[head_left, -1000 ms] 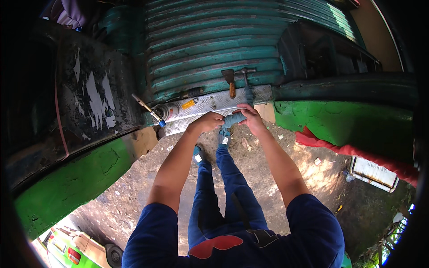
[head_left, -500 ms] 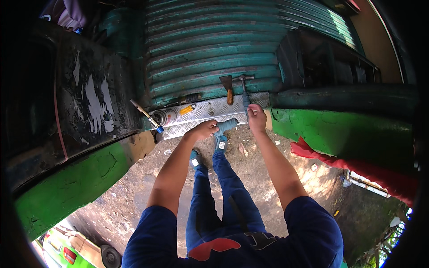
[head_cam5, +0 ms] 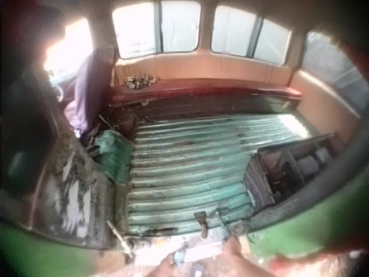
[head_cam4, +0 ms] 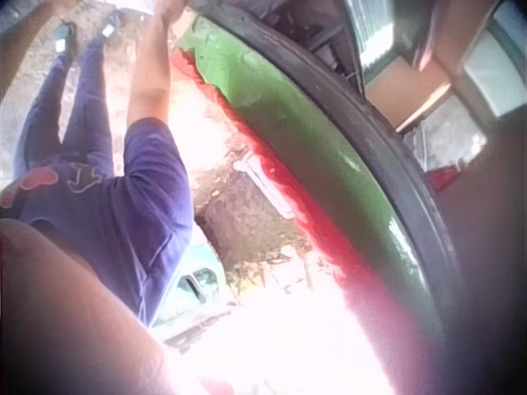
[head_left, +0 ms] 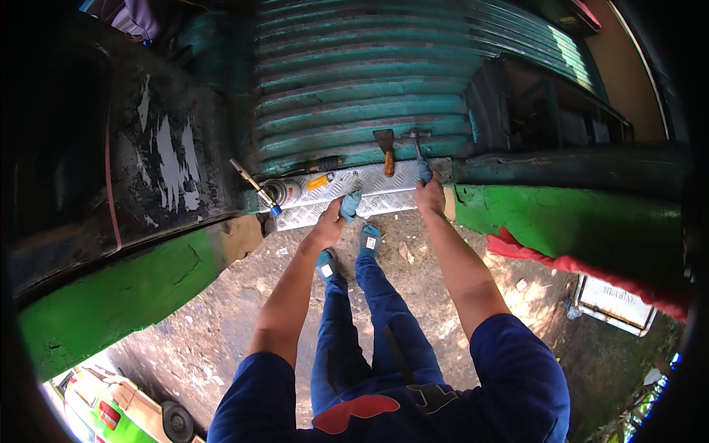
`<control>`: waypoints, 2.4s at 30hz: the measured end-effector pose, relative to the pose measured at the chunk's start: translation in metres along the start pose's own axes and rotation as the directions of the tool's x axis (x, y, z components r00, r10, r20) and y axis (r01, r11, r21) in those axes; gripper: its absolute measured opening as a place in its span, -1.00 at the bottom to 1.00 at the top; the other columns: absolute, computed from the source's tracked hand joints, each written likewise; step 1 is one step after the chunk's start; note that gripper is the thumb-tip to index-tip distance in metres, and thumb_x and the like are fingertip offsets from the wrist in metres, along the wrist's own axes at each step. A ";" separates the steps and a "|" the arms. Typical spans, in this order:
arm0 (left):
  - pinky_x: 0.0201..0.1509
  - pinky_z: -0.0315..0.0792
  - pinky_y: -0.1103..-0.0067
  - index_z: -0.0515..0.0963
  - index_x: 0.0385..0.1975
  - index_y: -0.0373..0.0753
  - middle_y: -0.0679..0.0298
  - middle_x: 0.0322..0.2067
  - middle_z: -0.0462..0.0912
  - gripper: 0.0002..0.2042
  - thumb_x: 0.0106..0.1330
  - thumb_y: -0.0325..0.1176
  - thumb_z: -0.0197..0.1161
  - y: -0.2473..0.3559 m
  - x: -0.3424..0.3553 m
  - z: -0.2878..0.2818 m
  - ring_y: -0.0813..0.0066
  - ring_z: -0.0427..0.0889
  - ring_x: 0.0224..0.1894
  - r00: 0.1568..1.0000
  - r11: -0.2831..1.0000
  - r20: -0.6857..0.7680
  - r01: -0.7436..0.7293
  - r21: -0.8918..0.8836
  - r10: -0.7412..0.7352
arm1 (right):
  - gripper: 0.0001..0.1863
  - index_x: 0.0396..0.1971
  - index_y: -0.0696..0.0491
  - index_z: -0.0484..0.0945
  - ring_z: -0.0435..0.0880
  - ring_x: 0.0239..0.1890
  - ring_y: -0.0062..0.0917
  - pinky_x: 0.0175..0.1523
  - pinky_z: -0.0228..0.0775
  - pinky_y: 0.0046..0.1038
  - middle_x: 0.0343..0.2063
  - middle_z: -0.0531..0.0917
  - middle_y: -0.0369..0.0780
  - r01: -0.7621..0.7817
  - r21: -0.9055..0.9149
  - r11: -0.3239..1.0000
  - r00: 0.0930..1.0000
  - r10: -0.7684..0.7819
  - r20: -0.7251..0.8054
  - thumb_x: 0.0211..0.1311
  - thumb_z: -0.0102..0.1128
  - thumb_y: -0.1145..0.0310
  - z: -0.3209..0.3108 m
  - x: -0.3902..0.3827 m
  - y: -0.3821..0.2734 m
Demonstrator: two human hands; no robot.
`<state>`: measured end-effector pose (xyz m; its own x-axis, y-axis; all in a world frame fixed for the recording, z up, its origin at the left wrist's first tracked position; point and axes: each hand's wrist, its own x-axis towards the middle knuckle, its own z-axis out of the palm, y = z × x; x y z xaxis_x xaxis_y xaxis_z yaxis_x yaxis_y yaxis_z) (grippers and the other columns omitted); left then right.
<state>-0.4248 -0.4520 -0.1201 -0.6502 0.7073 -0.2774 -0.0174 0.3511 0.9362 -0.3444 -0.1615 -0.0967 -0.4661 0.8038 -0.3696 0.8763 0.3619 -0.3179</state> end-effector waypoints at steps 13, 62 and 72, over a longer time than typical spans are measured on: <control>0.22 0.27 0.47 0.31 0.10 -0.27 0.22 -0.07 0.42 -0.64 0.38 -0.44 0.24 0.156 -0.137 0.000 0.42 0.40 0.00 0.966 0.943 -0.197 -0.214 -0.256 0.166 | -0.50 0.03 0.04 0.48 0.71 -0.34 -0.08 -0.21 0.48 -0.18 -0.45 0.67 0.02 0.199 0.387 0.900 0.979 -0.203 -0.031 0.20 0.36 0.09 -0.177 -0.226 0.102; 0.14 0.49 0.39 0.54 -0.23 -0.25 0.09 0.07 0.62 -0.68 0.05 -0.45 0.53 0.469 0.037 0.604 0.14 0.63 0.08 0.729 0.727 0.175 -0.681 0.087 0.662 | -0.68 -0.06 0.11 0.55 0.38 -0.52 -0.76 -0.40 0.26 -0.62 -0.49 0.48 -0.42 0.134 0.911 0.390 0.916 0.302 -0.264 0.17 0.28 0.42 -0.535 -0.221 0.585; 0.06 0.51 0.40 0.48 -0.19 -0.25 0.13 -0.03 0.60 -0.65 0.07 -0.48 0.50 0.487 0.080 0.704 0.12 0.61 -0.01 0.814 0.786 0.129 -0.581 0.214 0.567 | -0.67 -0.07 0.13 0.57 0.41 -0.40 -0.73 -0.26 0.32 -0.59 -0.45 0.52 -0.41 0.026 0.872 0.489 0.978 0.166 -0.122 0.15 0.30 0.40 -0.592 -0.106 0.675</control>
<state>0.0492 0.2074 0.1618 -0.4410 0.8538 0.2767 0.5263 -0.0037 0.8503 0.3692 0.2769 0.2445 -0.2954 0.9045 -0.3076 0.3104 -0.2137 -0.9263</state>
